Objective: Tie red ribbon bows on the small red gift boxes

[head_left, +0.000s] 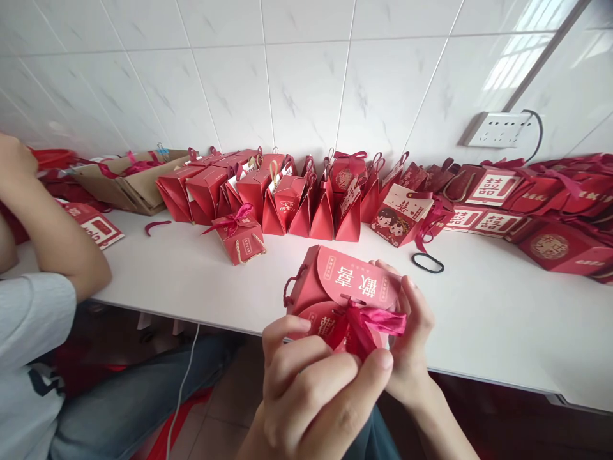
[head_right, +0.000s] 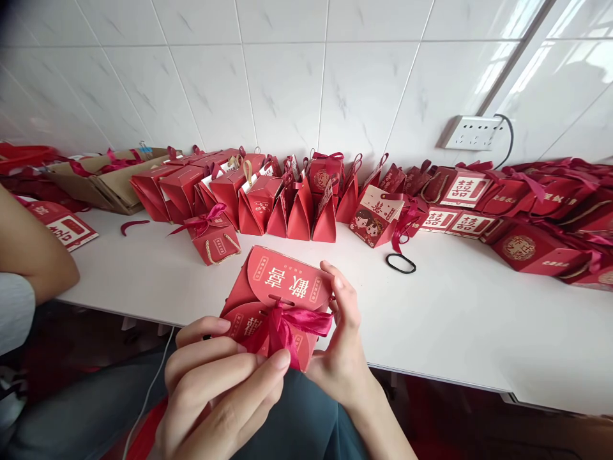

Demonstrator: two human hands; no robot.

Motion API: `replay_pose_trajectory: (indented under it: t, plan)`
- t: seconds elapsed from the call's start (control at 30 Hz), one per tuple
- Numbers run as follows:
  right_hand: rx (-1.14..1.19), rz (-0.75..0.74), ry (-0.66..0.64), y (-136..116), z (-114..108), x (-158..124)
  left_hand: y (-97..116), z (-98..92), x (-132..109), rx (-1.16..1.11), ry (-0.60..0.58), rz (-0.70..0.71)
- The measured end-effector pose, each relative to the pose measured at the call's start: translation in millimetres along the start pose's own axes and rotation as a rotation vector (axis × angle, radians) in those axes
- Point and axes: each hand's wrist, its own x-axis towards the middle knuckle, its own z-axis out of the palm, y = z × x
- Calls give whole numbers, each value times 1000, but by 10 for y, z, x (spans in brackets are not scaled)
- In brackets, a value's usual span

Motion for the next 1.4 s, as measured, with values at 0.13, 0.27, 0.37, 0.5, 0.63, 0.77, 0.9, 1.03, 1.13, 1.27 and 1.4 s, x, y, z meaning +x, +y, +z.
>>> replay_pose_trajectory:
  t: [0.13,0.27,0.37,0.5,0.63,0.77,0.9,1.03,1.13,1.27,1.4]
  plan:
    - [33,-31,-5,8,-6,-6,10,-4,11,5,16,-9]
    - [56,-33,1,9,-5,-9,14,15,11,-3,13,-16]
    - [54,-30,4,7,-1,-4,18,5,21,-2,0,-4]
    - [49,-35,2,19,1,-6,-3,-41,34,8,-11,4]
    - [9,-39,-27,32,-51,-26,-94,0,26,-83,41,-105]
    - [-115,-76,-128,1,-190,-29,-219,169,16,-322,209,-666]
    - [-144,23,-198,-5,-349,-37,-338,304,-5,-703,113,-1169]
    - [-56,160,-252,101,-463,-68,-429,364,-77,-915,55,-1291]
    - [-2,298,-355,200,-498,-122,-434,402,-140,-834,-200,-1223]
    - [78,500,-481,248,-545,-228,-377,457,-176,-525,-482,-1182]
    - [297,683,-476,230,-657,-252,-355,482,-161,-491,-543,-1122]
